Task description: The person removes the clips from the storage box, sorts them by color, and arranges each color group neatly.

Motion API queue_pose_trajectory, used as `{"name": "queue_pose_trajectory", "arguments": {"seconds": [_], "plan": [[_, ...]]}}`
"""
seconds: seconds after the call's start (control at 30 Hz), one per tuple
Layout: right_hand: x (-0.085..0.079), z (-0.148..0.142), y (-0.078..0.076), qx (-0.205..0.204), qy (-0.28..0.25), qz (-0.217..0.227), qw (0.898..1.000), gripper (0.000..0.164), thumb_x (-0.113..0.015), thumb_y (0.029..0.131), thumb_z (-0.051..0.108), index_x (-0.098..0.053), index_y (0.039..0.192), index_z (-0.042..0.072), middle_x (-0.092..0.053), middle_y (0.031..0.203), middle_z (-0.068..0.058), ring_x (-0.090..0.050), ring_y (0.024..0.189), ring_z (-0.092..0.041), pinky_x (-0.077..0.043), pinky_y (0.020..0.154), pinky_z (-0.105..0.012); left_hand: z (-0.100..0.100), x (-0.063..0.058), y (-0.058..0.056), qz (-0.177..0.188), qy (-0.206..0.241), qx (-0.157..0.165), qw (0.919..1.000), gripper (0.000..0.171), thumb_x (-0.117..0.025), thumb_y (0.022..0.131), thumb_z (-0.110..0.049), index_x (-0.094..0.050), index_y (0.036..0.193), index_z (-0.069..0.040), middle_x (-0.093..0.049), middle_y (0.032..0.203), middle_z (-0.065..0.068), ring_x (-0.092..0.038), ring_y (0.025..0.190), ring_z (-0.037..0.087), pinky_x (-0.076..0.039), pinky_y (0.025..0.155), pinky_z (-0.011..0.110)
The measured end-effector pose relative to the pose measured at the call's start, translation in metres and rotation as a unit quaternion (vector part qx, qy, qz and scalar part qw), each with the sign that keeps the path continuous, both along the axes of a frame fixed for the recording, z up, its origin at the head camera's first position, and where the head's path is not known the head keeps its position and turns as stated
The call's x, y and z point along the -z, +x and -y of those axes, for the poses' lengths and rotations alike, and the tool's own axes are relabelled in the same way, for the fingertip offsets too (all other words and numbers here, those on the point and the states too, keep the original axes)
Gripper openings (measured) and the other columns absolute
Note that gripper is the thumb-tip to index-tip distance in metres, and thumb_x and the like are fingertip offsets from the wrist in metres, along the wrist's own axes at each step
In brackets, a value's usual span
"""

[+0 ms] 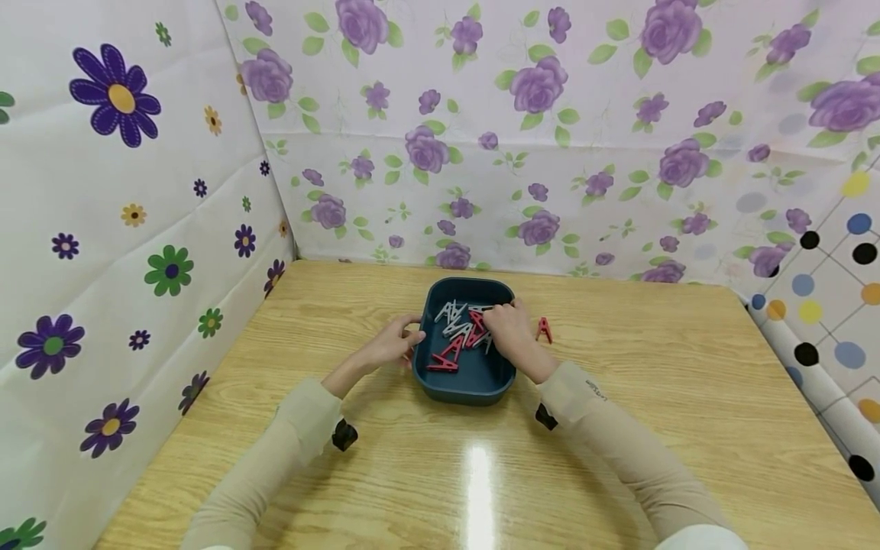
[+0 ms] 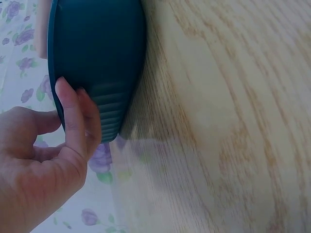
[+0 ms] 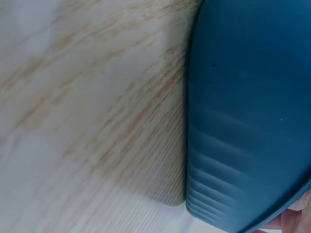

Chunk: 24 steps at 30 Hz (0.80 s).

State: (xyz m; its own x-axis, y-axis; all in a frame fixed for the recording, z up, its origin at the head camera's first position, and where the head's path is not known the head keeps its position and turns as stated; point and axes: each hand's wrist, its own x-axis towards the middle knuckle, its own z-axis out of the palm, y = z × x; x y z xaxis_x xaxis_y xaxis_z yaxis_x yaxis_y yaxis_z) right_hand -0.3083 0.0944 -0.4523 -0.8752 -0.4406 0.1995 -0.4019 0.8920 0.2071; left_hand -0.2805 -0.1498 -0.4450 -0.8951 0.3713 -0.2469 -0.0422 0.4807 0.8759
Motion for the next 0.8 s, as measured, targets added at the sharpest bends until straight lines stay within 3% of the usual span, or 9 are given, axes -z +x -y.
{"name": "queue_pose_trajectory", "arguments": {"seconds": [0.33,0.57,0.8], "plan": [[-0.0013,-0.0030,0.0005,-0.008,-0.021,-0.019,1.000,0.011,-0.062,0.093,0.007,-0.073,0.094,0.005,-0.067,0.089,-0.014,-0.065,0.076,-0.028,-0.051,0.079,-0.044,0.0001,-0.0001,-0.0010,0.003,0.006,0.003,1.0000,0.047,-0.043,0.105,-0.018,-0.032,0.148,-0.005,-0.064,0.106,0.027,-0.058,0.059,0.014,-0.056,0.068,0.048],[0.0011,-0.0076,0.0001,-0.036,-0.106,-0.062,0.992,0.011,-0.062,0.092,0.006,-0.070,0.098,0.000,-0.064,0.088,-0.016,-0.061,0.068,-0.027,-0.053,0.067,-0.041,0.0004,0.0000,-0.0008,0.002,-0.002,0.004,1.0000,0.047,-0.043,0.105,-0.018,-0.031,0.148,-0.003,-0.065,0.107,0.027,-0.059,0.059,0.014,-0.057,0.067,0.046],[0.0002,-0.0074,-0.0008,-0.060,-0.173,-0.034,0.982,0.010,-0.060,0.090,0.003,-0.069,0.093,0.002,-0.061,0.083,-0.015,-0.052,0.055,-0.021,-0.049,0.049,-0.034,0.0000,0.0001,-0.0011,0.002,-0.003,0.002,1.0000,0.048,-0.044,0.104,-0.018,-0.031,0.148,-0.003,-0.065,0.106,0.027,-0.059,0.060,0.016,-0.057,0.066,0.045]]}}
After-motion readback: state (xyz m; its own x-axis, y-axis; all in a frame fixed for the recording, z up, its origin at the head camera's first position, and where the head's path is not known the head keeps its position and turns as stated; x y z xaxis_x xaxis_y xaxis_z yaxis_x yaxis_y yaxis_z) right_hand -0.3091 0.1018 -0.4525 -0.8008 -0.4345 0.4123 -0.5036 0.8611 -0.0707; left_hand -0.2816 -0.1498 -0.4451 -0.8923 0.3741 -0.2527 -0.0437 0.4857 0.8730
